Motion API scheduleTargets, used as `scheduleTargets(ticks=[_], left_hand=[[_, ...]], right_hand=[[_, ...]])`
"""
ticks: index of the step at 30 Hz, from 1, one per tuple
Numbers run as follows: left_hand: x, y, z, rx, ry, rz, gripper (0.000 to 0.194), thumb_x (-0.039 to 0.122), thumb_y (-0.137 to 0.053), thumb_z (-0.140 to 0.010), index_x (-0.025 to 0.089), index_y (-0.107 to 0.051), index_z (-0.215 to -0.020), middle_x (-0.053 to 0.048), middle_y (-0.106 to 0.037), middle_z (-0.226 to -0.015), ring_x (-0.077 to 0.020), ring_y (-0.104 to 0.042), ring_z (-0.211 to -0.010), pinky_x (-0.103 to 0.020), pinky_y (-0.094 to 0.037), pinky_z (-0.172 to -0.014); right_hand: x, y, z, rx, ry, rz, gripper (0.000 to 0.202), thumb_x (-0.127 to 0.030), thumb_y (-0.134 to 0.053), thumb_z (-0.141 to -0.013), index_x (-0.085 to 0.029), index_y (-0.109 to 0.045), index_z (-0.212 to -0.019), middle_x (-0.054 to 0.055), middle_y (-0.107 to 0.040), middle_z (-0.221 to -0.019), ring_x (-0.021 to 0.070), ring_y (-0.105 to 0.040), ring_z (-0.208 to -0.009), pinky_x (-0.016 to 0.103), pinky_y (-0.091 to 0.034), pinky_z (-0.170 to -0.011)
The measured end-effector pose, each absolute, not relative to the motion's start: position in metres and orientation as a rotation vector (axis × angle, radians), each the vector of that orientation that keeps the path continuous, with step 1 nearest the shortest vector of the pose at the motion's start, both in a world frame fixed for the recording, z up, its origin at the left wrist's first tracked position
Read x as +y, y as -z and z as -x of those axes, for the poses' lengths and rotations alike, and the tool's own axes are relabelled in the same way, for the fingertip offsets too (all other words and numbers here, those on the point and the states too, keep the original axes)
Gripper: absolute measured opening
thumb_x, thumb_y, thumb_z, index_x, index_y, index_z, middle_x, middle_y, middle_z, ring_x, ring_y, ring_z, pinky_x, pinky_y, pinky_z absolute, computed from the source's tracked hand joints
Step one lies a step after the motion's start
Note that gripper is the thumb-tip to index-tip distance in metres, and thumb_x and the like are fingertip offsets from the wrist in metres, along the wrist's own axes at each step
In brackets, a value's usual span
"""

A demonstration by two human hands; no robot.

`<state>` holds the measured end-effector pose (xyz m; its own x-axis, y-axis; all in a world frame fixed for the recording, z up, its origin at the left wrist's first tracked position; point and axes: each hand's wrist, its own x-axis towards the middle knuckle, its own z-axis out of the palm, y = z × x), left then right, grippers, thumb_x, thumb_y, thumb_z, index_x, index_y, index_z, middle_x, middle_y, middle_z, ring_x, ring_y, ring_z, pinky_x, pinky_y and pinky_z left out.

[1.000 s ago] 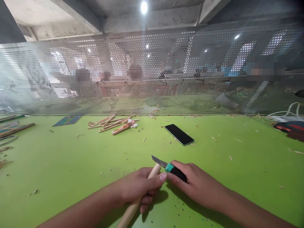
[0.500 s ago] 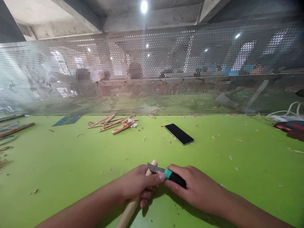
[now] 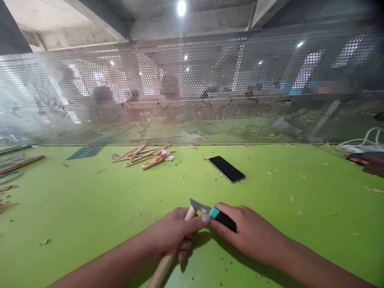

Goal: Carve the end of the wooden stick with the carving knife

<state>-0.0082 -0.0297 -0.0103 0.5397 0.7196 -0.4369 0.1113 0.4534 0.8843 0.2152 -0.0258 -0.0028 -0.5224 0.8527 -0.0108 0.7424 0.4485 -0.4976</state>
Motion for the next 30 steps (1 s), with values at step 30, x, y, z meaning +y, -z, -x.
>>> scheduleTargets(ticks=[30], left_hand=[[-0.031, 0.017, 0.011, 0.915, -0.370, -1.228, 0.056, 0.072, -0.063, -0.085, 0.023, -0.044, -0.103, 0.014, -0.039, -0.050, -0.0061, -0.039, -0.040, -0.022, -0.051, -0.041]], right_hand=[[-0.030, 0.002, -0.214, -2.514, -0.702, 1.324, 0.036, -0.054, -0.050, -0.102, -0.022, -0.060, -0.089, 0.003, -0.070, -0.076, 0.0187, -0.060, -0.065, 0.027, -0.030, -0.056]])
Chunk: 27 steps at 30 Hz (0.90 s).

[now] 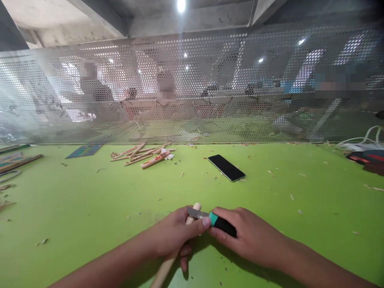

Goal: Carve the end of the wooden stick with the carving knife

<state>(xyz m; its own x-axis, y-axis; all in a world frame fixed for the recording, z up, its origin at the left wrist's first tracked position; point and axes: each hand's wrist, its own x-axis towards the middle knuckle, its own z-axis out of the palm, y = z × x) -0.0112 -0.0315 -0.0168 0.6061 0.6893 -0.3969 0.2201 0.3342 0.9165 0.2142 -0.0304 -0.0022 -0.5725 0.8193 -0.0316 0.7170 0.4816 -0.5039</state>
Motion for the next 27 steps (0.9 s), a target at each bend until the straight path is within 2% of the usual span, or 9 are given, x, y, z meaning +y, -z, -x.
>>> scheduleTargets(ticks=[6, 13, 16, 20, 27], left_hand=[[-0.0319, 0.0155, 0.0094, 0.926, -0.413, -1.177, 0.050, 0.066, -0.067, -0.085, 0.023, -0.043, -0.095, 0.012, -0.043, -0.063, -0.0033, -0.039, -0.038, -0.019, -0.047, -0.036], [-0.0304, 0.0168, 0.0108, 0.893, -0.396, -1.182, 0.053, 0.069, -0.068, -0.083, 0.023, -0.045, -0.096, 0.013, -0.040, -0.058, -0.0040, -0.037, -0.039, -0.019, -0.045, -0.036], [-0.0300, 0.0162, 0.0116, 0.900, -0.377, -1.175, 0.051, 0.067, -0.068, -0.084, 0.023, -0.047, -0.100, 0.013, -0.039, -0.055, -0.0050, -0.037, -0.038, -0.019, -0.045, -0.037], [-0.0304, 0.0147, 0.0120, 0.905, -0.350, -1.196, 0.048, 0.066, -0.065, -0.087, 0.024, -0.046, -0.099, 0.012, -0.042, -0.057, -0.0051, -0.038, -0.038, -0.020, -0.045, -0.037], [-0.0305, 0.0134, 0.0105, 0.891, -0.367, -1.178, 0.052, 0.067, -0.069, -0.083, 0.023, -0.044, -0.095, 0.012, -0.042, -0.062, -0.0037, -0.039, -0.040, -0.019, -0.045, -0.037]], right_hand=[[-0.0242, 0.0042, -0.2177, -2.408, -0.632, 1.470, 0.042, -0.058, -0.043, -0.103, -0.022, -0.056, -0.086, 0.001, -0.067, -0.070, 0.0179, -0.057, -0.059, 0.026, -0.028, -0.053], [-0.0291, 0.0008, -0.2162, -2.480, -0.707, 1.335, 0.038, -0.056, -0.050, -0.102, -0.022, -0.059, -0.086, 0.001, -0.068, -0.074, 0.0180, -0.058, -0.062, 0.026, -0.028, -0.054], [-0.0273, 0.0028, -0.2160, -2.462, -0.696, 1.371, 0.039, -0.056, -0.047, -0.103, -0.022, -0.058, -0.087, 0.001, -0.068, -0.073, 0.0182, -0.058, -0.062, 0.027, -0.029, -0.055], [-0.0207, 0.0041, -0.2178, -2.401, -0.663, 1.497, 0.043, -0.059, -0.042, -0.103, -0.022, -0.056, -0.087, 0.002, -0.067, -0.071, 0.0183, -0.057, -0.059, 0.027, -0.028, -0.053], [-0.0263, 0.0019, -0.2172, -2.449, -0.677, 1.408, 0.042, -0.058, -0.045, -0.103, -0.022, -0.057, -0.086, 0.002, -0.068, -0.074, 0.0186, -0.059, -0.064, 0.027, -0.029, -0.056]])
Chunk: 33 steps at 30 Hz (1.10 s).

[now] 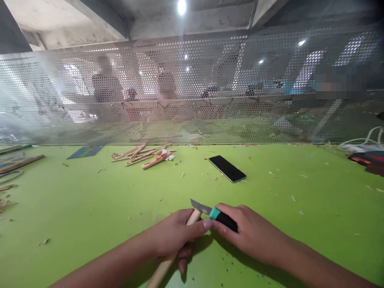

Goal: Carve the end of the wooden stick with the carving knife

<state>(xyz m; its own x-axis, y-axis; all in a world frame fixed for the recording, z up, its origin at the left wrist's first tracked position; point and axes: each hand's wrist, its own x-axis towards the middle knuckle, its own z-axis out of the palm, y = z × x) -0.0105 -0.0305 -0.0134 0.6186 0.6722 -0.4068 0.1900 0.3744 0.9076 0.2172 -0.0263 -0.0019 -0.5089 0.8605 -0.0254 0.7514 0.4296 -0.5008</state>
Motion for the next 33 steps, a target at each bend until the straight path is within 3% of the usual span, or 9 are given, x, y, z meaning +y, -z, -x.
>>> scheduleTargets(ticks=[10, 33], left_hand=[[-0.0295, 0.0136, 0.0137, 0.866, -0.306, -1.204, 0.044, 0.061, -0.064, -0.089, 0.023, -0.047, -0.102, 0.012, -0.042, -0.061, -0.0047, -0.039, -0.039, -0.020, -0.046, -0.038], [-0.0294, 0.0129, 0.0136, 0.840, -0.317, -1.213, 0.035, 0.052, -0.064, -0.091, 0.024, -0.044, -0.095, 0.012, -0.042, -0.058, -0.0058, -0.040, -0.037, -0.022, -0.048, -0.035]], right_hand=[[-0.0245, 0.0006, -0.2156, -2.414, -0.666, 1.449, 0.039, -0.054, -0.047, -0.103, -0.022, -0.054, -0.082, 0.002, -0.067, -0.071, 0.0168, -0.056, -0.060, 0.026, -0.026, -0.053], [-0.0259, 0.0021, -0.2153, -2.404, -0.689, 1.412, 0.039, -0.053, -0.048, -0.103, -0.021, -0.058, -0.084, 0.001, -0.066, -0.070, 0.0160, -0.054, -0.060, 0.026, -0.026, -0.053]])
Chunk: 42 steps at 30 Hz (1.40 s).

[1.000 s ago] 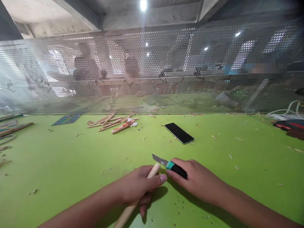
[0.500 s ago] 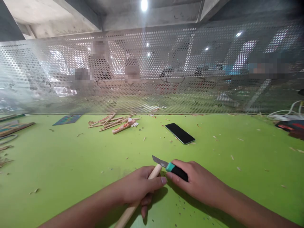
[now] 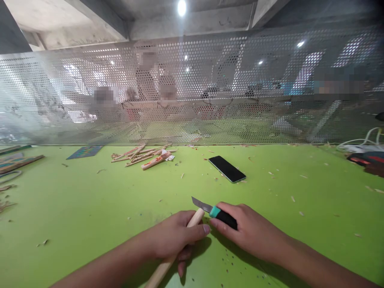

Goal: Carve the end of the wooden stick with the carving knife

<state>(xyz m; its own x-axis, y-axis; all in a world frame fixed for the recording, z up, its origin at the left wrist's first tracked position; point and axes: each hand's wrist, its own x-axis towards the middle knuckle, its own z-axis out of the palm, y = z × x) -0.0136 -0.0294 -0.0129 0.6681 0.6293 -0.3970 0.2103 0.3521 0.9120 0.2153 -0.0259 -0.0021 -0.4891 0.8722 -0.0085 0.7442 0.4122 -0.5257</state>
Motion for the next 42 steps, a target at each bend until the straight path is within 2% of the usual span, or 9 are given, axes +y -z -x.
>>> scheduleTargets(ticks=[22, 29, 34, 42], left_hand=[[-0.031, 0.007, 0.012, 0.875, -0.287, -1.259, 0.037, 0.055, -0.061, -0.090, 0.023, -0.046, -0.100, 0.012, -0.042, -0.052, -0.0073, -0.040, -0.037, -0.023, -0.049, -0.036], [-0.032, 0.003, 0.010, 0.878, -0.259, -1.283, 0.031, 0.050, -0.057, -0.093, 0.023, -0.046, -0.101, 0.011, -0.044, -0.046, -0.0085, -0.039, -0.034, -0.021, -0.047, -0.034], [-0.032, 0.007, 0.011, 0.863, -0.292, -1.277, 0.026, 0.047, -0.056, -0.094, 0.023, -0.046, -0.099, 0.012, -0.043, -0.049, -0.0076, -0.040, -0.034, -0.022, -0.047, -0.035], [-0.032, 0.004, 0.012, 0.881, -0.273, -1.285, 0.032, 0.052, -0.058, -0.093, 0.023, -0.046, -0.100, 0.012, -0.043, -0.051, -0.0083, -0.041, -0.034, -0.022, -0.046, -0.034]], right_hand=[[-0.026, 0.001, -0.216, -2.407, -0.705, 1.429, 0.037, -0.052, -0.049, -0.102, -0.021, -0.058, -0.084, 0.001, -0.067, -0.071, 0.0164, -0.055, -0.061, 0.026, -0.027, -0.054], [-0.026, 0.001, -0.216, -2.408, -0.722, 1.434, 0.036, -0.052, -0.049, -0.102, -0.021, -0.059, -0.086, 0.001, -0.067, -0.072, 0.0164, -0.056, -0.062, 0.026, -0.028, -0.054], [-0.026, 0.001, -0.216, -2.416, -0.738, 1.432, 0.037, -0.053, -0.048, -0.103, -0.021, -0.060, -0.088, 0.001, -0.067, -0.073, 0.0174, -0.057, -0.063, 0.027, -0.028, -0.055], [-0.025, 0.001, -0.215, -2.420, -0.720, 1.452, 0.036, -0.053, -0.048, -0.102, -0.021, -0.059, -0.088, 0.002, -0.067, -0.074, 0.0178, -0.057, -0.065, 0.027, -0.028, -0.056]])
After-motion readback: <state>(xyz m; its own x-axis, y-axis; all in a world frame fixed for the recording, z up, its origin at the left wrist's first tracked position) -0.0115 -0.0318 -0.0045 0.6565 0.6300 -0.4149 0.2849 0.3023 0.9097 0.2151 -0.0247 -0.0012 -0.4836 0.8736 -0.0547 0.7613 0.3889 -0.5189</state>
